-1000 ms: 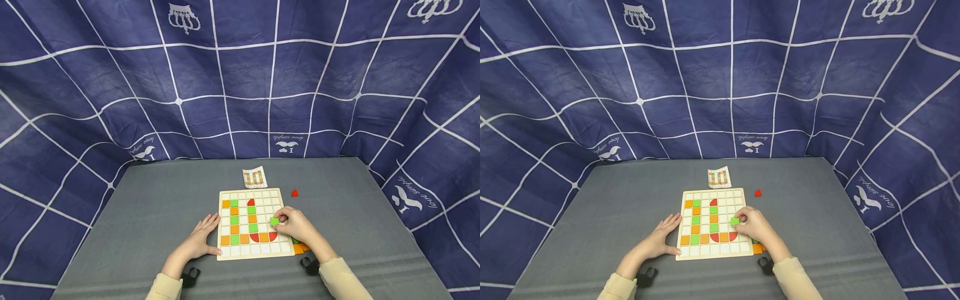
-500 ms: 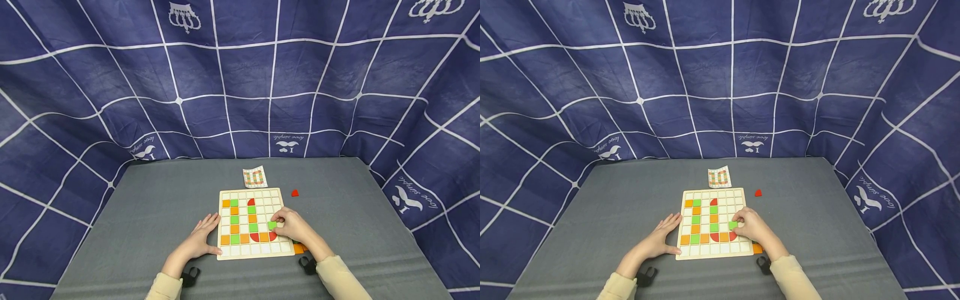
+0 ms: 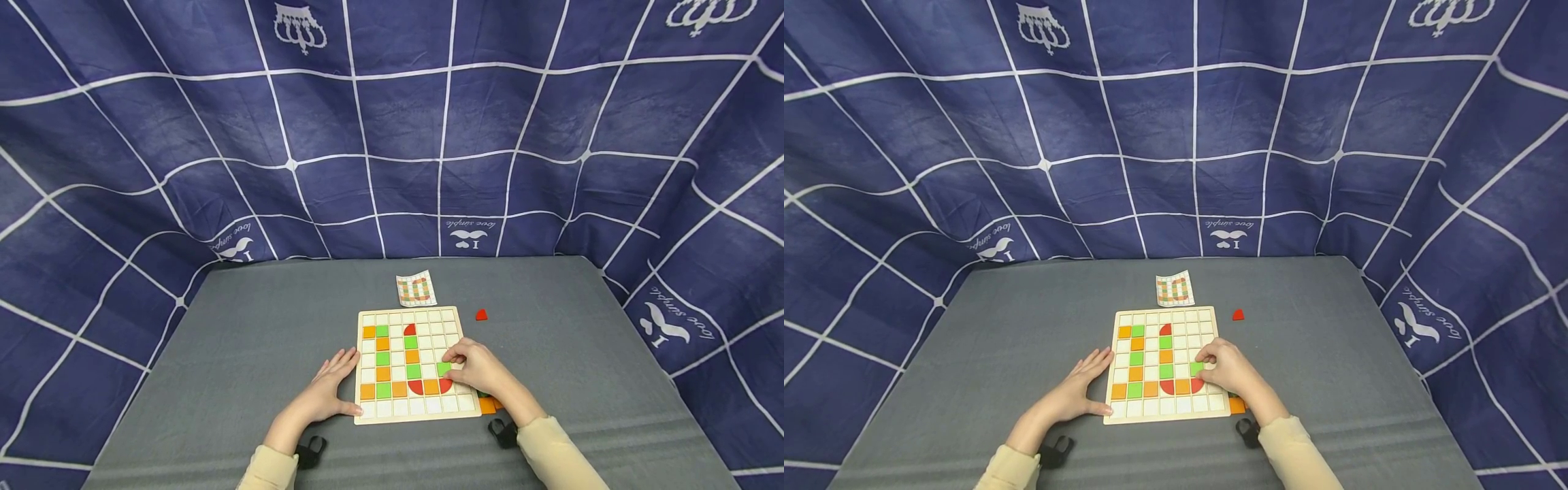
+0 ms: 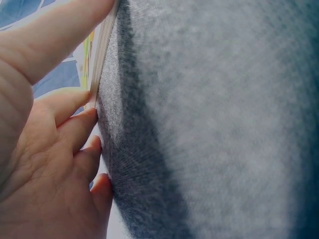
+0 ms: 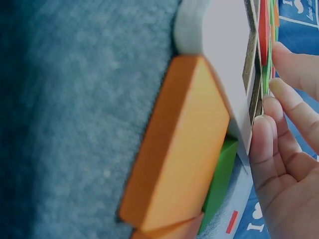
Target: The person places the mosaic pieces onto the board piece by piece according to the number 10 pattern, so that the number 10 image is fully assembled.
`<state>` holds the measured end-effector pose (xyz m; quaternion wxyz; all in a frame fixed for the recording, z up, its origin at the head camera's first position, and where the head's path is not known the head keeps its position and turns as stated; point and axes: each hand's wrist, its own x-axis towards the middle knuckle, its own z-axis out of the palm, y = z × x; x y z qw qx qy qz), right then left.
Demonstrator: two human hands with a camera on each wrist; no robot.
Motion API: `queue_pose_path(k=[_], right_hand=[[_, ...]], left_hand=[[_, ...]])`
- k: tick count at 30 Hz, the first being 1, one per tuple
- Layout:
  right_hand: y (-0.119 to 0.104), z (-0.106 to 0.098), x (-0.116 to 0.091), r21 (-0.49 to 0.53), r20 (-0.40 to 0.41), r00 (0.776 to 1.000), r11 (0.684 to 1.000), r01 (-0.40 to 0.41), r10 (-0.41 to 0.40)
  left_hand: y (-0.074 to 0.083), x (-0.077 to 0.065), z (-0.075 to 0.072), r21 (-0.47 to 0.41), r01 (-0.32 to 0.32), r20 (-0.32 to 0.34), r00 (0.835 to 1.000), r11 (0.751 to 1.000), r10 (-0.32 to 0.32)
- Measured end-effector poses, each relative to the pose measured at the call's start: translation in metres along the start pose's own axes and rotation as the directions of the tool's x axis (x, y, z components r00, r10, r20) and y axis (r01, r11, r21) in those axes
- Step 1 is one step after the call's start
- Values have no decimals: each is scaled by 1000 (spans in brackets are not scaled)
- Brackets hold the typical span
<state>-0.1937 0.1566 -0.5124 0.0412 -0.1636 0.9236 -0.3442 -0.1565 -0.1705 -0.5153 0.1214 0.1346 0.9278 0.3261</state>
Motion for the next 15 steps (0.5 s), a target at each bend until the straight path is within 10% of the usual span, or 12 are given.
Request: queue_pose_path(k=[15], right_hand=[[20,-26,11,161,-142,985,984,-80,103]], left_hand=[[0,-1,-2,-8,-3,16,1000,1000,3]])
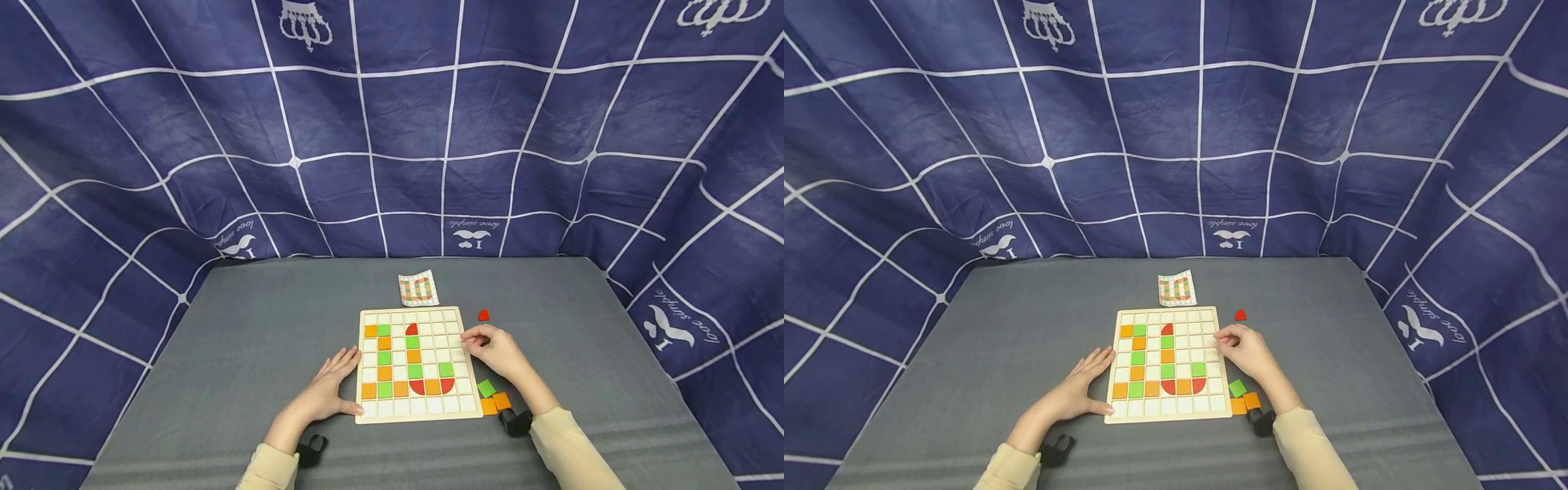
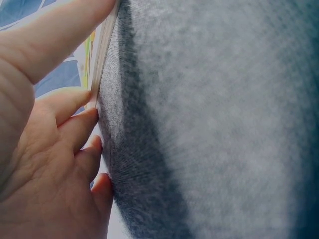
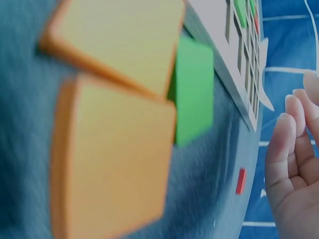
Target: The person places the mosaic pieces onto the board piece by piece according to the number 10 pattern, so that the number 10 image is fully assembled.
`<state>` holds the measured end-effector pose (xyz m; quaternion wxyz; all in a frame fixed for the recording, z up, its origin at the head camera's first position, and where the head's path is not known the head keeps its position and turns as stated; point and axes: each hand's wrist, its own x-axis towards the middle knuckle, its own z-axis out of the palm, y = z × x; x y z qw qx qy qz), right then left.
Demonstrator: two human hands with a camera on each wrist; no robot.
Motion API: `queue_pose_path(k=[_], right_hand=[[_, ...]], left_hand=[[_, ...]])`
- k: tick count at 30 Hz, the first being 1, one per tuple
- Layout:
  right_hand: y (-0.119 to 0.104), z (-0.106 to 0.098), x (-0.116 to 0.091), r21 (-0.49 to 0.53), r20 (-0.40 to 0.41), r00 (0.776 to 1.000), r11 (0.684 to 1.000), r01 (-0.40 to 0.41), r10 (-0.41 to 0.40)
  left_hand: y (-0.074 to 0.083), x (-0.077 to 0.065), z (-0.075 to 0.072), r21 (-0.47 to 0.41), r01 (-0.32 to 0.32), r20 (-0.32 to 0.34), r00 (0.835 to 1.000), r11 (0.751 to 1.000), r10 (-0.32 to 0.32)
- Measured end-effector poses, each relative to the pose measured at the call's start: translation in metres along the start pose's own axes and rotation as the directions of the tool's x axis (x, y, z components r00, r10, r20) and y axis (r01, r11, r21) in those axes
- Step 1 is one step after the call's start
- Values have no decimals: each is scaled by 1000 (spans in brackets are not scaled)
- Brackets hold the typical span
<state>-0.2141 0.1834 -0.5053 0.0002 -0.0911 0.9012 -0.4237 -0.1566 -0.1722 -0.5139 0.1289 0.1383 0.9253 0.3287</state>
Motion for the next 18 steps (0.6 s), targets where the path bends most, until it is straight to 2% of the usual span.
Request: queue_pose_path(k=[9,18], right_hand=[[14,-19,6,40,-61,993,995,-94,96],[30,-25,-6,28,-15,991,990,-136,136]], left_hand=[[1,0,0,0,-6,1,1000,1000,6],[-1,2,1,4,2,-1,1000,1000,-2]])
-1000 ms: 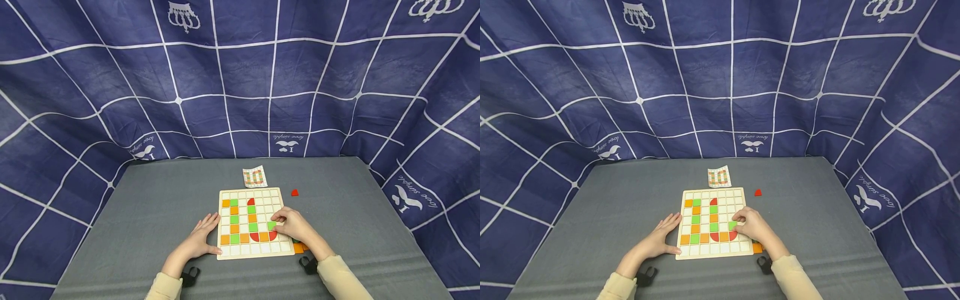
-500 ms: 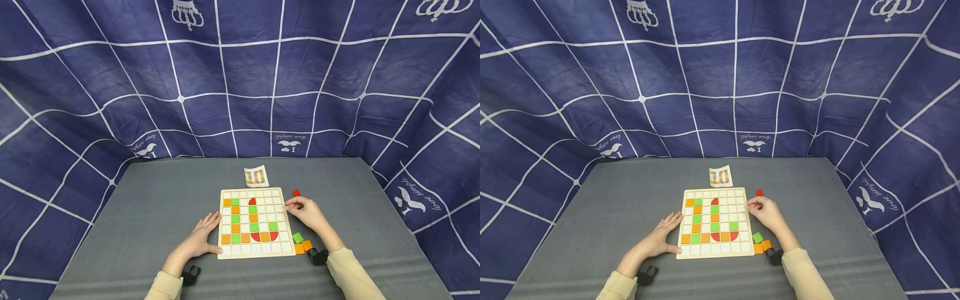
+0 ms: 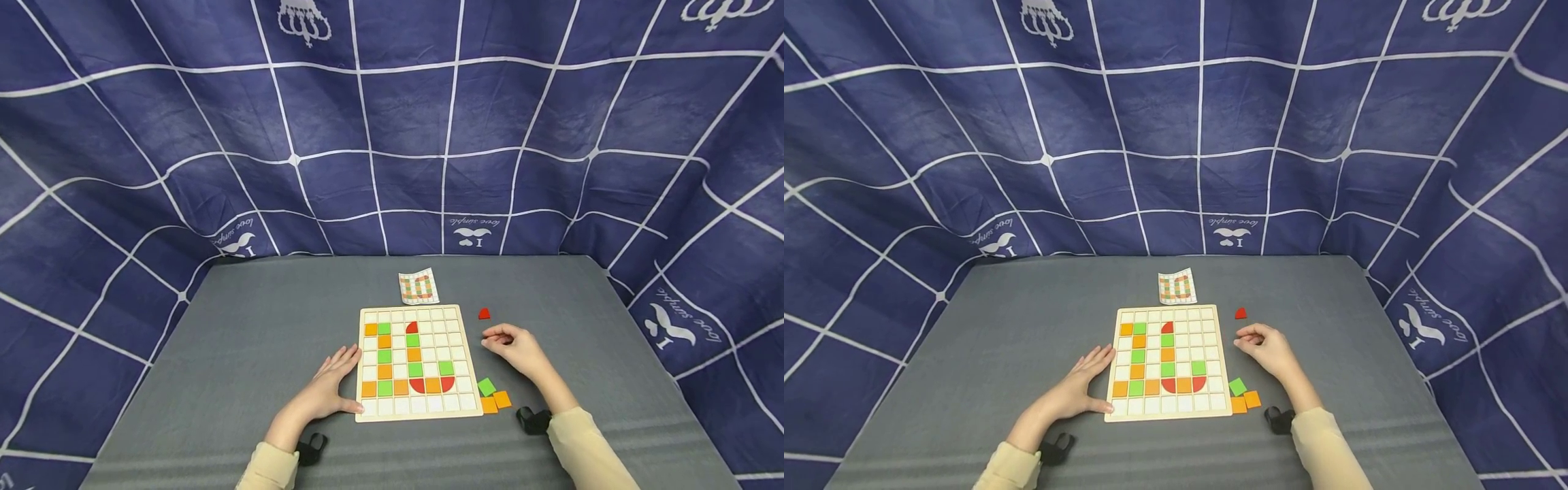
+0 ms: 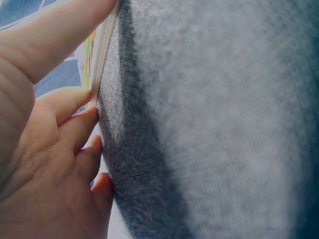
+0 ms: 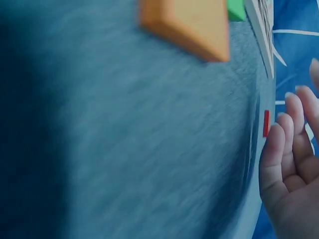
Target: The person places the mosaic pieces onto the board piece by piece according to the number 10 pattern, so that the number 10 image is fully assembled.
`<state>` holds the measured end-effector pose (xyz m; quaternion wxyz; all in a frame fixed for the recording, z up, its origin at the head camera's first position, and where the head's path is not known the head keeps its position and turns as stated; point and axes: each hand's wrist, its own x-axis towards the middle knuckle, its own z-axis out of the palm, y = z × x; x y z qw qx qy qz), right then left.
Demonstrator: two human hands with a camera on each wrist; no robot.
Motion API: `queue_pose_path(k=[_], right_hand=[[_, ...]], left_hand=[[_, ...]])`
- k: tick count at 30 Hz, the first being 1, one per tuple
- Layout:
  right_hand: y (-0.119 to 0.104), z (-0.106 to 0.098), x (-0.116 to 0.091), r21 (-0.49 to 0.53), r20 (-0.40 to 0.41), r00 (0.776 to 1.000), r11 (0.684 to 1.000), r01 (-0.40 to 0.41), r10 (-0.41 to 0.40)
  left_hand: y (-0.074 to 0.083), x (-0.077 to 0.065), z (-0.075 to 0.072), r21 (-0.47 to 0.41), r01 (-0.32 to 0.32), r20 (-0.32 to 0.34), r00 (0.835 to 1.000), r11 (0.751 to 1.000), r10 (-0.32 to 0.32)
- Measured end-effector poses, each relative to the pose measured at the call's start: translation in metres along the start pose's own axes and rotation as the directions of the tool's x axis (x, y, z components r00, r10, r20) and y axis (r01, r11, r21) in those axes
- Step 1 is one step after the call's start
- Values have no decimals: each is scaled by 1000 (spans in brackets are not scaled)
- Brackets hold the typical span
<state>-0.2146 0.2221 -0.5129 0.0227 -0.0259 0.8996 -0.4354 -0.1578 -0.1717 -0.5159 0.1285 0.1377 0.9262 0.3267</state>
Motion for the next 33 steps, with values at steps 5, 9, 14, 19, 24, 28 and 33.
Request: queue_pose_path(k=[5,9,14,19,24,28,33], right_hand=[[5,-6,-15,-14,94,996,1000,3,-1],[8,-15,-31,-58,187,982,998,28,-16],[15,-21,-45,-140,272,959,982,126,-84],[14,-20,-55,-229,308,946,956,182,-106],[10,-18,-60,-279,324,937,933,228,-132],[7,-18,-62,-303,328,934,921,246,-142],[0,-20,-64,-302,341,930,921,246,-136]], left_hand=[[0,1,0,7,1,-3,1000,1000,-1],[0,1,-1,3,0,0,1000,1000,0],[-1,1,0,-1,-7,-5,1000,1000,7],[-1,1,0,-8,-10,-11,1000,1000,10],[0,1,0,-14,1,-12,1000,1000,-1],[0,0,1,-16,7,-10,1000,1000,-8],[1,0,0,-16,6,-5,1000,1000,-6]])
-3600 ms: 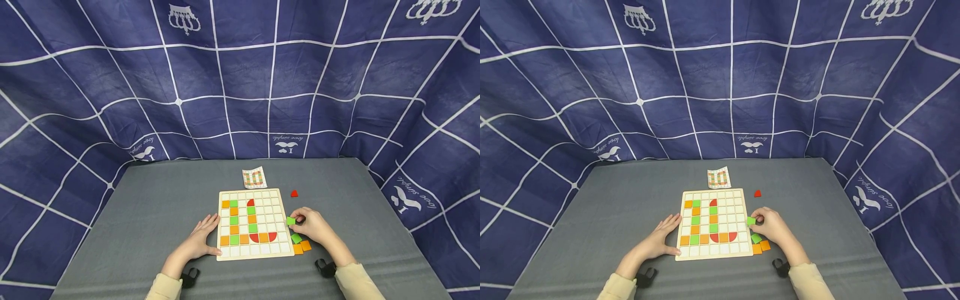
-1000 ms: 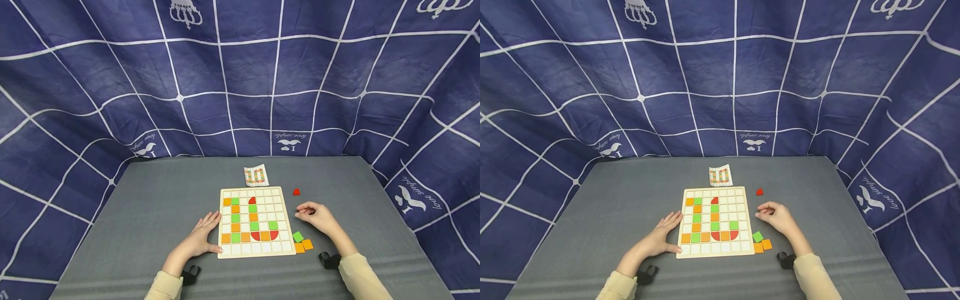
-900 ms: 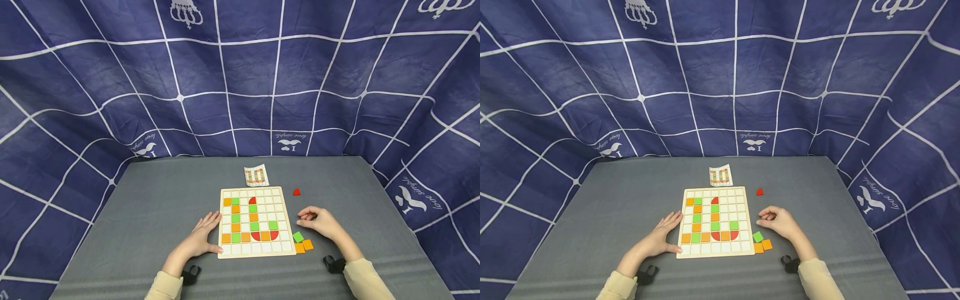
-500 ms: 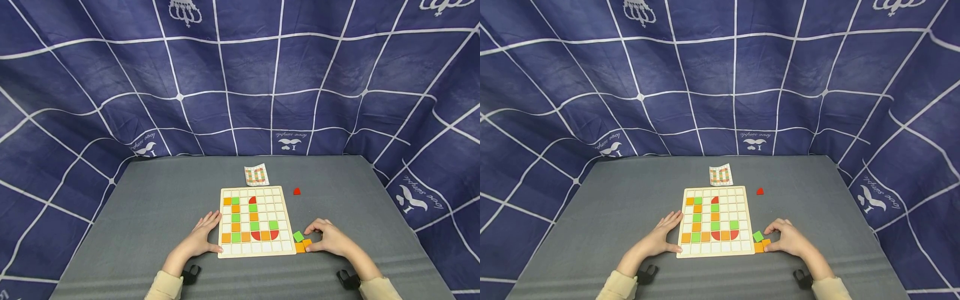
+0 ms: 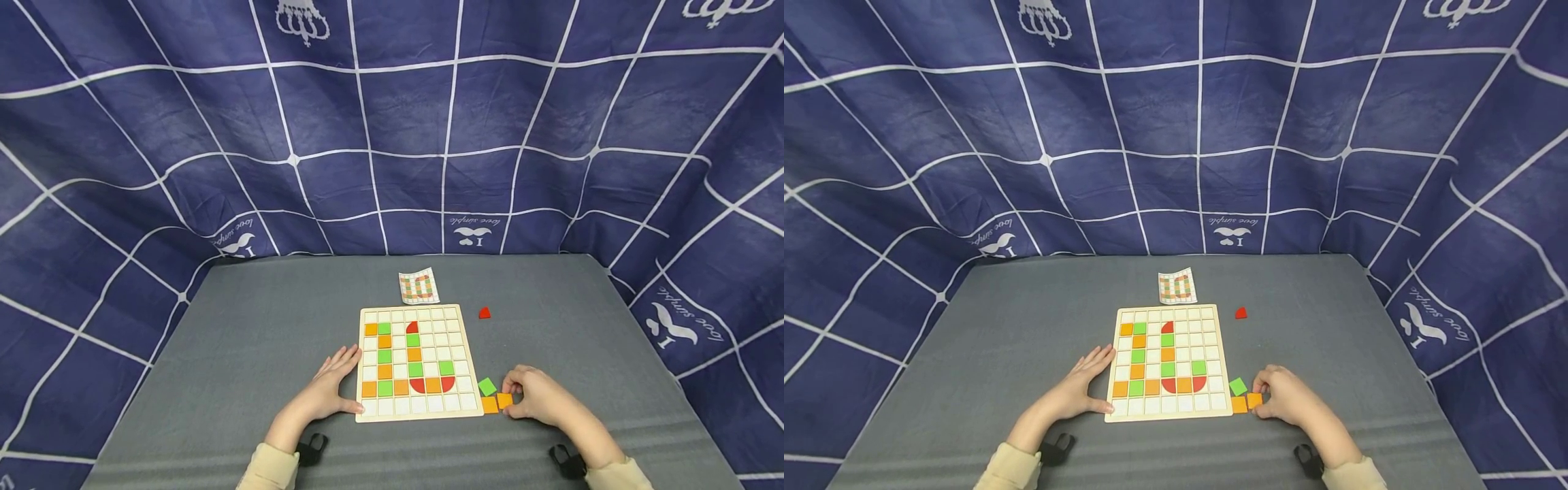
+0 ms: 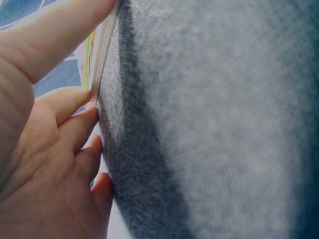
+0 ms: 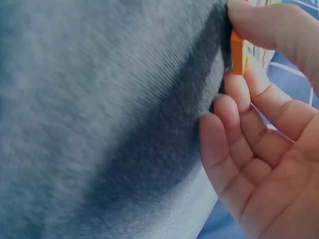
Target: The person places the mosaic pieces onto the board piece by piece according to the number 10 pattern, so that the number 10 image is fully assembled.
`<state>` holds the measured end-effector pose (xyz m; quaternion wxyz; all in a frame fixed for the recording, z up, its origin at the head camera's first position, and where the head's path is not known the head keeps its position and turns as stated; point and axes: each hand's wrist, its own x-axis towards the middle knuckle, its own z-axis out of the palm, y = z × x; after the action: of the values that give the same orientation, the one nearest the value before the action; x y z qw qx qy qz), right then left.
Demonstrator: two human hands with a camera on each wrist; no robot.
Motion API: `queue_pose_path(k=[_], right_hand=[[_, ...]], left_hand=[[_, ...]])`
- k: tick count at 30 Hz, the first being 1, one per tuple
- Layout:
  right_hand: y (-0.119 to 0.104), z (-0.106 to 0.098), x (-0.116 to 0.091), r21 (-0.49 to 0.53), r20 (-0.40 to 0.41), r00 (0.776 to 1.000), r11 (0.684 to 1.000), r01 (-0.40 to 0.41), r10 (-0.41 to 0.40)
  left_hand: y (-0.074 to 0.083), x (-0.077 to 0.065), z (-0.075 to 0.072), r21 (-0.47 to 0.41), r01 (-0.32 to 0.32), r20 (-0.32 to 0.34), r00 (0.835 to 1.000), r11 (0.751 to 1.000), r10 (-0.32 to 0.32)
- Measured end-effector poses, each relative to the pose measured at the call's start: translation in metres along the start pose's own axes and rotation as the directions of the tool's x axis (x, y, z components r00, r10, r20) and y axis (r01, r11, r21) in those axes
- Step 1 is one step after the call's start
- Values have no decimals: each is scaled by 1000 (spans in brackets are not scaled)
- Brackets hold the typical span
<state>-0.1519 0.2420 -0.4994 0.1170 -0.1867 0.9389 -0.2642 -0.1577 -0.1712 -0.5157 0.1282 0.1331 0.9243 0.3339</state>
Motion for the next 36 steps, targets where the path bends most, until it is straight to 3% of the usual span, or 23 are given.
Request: queue_pose_path(k=[10,17,23,29,36], right_hand=[[-10,-5,25,174,-79,996,985,-16,30],[-24,3,55,279,-151,986,960,-30,74],[-37,12,75,310,-202,975,950,-23,90],[-44,23,88,282,-226,972,960,-2,68],[-46,30,96,116,-226,974,992,57,-30]], left_hand=[[-1,1,-1,-1,-2,24,1000,1000,2],[1,0,-2,-9,-3,28,1000,1000,4],[1,-2,-2,-15,1,37,999,1000,0],[0,-2,-1,-19,-2,27,1000,1000,2],[0,-1,-2,-16,-6,22,1000,1000,6]])
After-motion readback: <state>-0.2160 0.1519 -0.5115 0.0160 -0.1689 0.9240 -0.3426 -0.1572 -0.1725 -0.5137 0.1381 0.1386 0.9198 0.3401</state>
